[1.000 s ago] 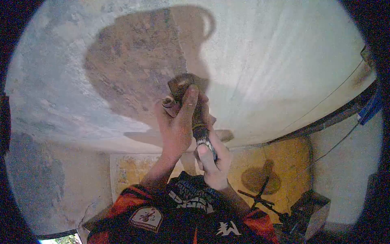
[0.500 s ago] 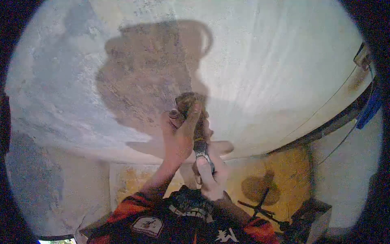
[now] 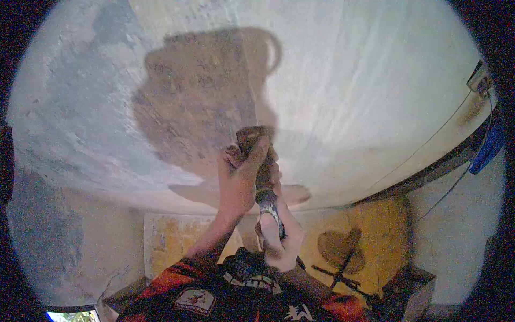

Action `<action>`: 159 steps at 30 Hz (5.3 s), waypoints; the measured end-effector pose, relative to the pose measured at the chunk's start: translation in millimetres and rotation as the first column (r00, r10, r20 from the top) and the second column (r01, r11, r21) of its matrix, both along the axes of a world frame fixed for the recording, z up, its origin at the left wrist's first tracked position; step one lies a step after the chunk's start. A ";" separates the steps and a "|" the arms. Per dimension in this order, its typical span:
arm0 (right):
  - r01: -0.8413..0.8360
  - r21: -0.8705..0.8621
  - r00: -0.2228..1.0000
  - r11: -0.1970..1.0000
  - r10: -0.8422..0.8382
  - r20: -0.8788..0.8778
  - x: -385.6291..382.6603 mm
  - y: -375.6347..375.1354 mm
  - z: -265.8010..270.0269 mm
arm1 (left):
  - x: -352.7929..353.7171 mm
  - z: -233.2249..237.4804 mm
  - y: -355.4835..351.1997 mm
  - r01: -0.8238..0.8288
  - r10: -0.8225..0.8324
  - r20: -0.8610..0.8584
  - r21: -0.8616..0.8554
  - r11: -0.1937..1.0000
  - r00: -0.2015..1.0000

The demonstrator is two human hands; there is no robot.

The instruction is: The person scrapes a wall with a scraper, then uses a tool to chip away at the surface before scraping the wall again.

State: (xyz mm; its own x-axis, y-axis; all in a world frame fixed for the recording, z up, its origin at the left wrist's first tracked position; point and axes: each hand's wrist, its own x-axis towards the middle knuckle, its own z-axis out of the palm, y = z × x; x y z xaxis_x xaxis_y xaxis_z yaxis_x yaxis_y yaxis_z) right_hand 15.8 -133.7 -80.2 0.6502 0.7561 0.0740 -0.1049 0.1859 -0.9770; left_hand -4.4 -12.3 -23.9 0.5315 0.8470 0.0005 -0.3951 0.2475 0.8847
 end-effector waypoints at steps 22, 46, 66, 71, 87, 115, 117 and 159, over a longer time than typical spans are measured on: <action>-0.080 -0.035 0.979 0.996 0.072 -0.189 5.9 4.0 -18.6 | -8.1 -17.5 4.5 -0.119 0.136 -0.070 0.205 0.972 0.988; 0.011 0.063 0.998 0.998 -0.014 0.056 14.4 15.9 38.1 | 3.6 59.1 6.5 -0.037 0.033 0.032 0.137 0.990 0.999; -0.059 0.078 0.997 0.995 0.063 -0.047 6.0 -0.4 46.8 | 4.9 44.7 5.2 -0.085 0.078 0.044 0.186 0.979 0.996; -0.012 0.103 0.999 0.995 0.009 0.034 3.0 -3.3 68.4 | 4.0 67.9 3.7 0.072 -0.079 0.066 0.094 0.993 0.995; -0.049 0.098 0.981 0.994 0.030 0.190 18.4 13.8 57.7 | 17.7 63.7 15.8 -0.268 0.277 0.051 0.468 0.842 0.959; -0.064 0.104 0.998 0.992 0.062 0.023 9.4 6.1 74.4 | 1.3 89.1 6.3 -0.074 0.058 0.065 0.280 0.957 0.996; -0.053 0.096 0.995 0.994 0.045 0.084 12.7 11.4 70.1 | 4.2 81.4 2.5 -0.200 0.191 0.060 0.350 0.915 0.980; -0.158 0.206 0.987 0.966 0.155 0.031 10.7 7.8 147.1 | 15.0 122.7 33.1 -0.237 0.274 0.102 0.818 0.523 0.956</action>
